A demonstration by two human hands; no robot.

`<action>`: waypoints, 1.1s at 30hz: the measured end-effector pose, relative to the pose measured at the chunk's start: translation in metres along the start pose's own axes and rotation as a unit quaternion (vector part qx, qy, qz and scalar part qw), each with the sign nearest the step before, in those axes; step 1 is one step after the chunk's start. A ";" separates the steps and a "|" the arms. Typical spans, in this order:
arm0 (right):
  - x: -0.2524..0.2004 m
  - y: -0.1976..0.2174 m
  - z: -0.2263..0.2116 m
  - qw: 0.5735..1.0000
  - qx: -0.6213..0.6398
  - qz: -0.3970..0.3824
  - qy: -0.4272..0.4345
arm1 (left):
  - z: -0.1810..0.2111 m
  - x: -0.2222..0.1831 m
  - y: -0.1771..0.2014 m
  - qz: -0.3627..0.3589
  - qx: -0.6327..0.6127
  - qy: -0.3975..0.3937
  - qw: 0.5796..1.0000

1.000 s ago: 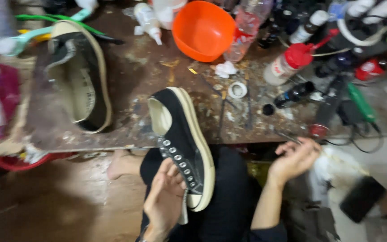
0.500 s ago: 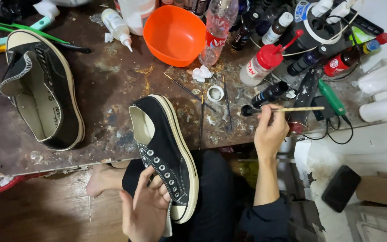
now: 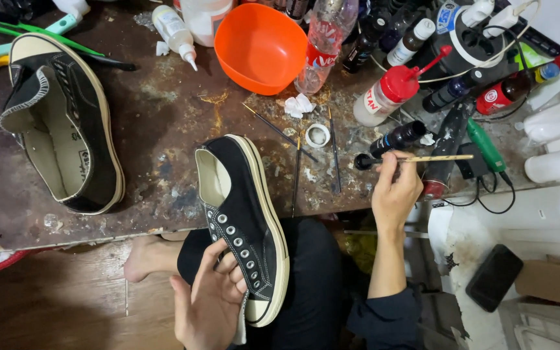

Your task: Applying black paint or dye to the rubber sole edge of a sneaker using a small brush for restoration.

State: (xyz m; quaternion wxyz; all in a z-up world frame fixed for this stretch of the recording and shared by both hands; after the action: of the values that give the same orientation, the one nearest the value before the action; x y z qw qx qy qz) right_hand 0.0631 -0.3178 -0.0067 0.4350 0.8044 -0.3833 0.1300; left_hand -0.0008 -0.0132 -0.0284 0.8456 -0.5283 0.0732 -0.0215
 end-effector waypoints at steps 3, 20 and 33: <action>-0.003 -0.001 0.004 1.000 0.005 -0.011 -0.021 | 0.002 0.000 -0.001 -0.003 -0.005 -0.006 1.000; -0.051 0.000 -0.106 0.848 0.454 -0.258 -0.087 | 0.032 0.020 -0.017 -0.038 -0.026 0.069 0.997; -0.056 -0.003 -0.129 0.884 0.297 -0.355 0.072 | 0.033 0.018 -0.017 -0.024 -0.030 0.066 0.997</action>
State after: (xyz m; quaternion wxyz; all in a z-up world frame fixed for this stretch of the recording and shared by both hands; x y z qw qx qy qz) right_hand 0.0437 -0.1855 0.0368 0.2196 0.9665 0.0165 0.1322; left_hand 0.0226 0.0066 -0.0008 0.8217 -0.5528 0.1171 -0.0746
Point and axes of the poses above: each hand's wrist, its own x-axis towards the middle knuckle, its own y-axis out of the back of the hand, z = x × y, the point moved 3 cm from there along x, towards the middle knuckle, and after that the axes turned 11 degrees about -y, right-handed, at the moved point
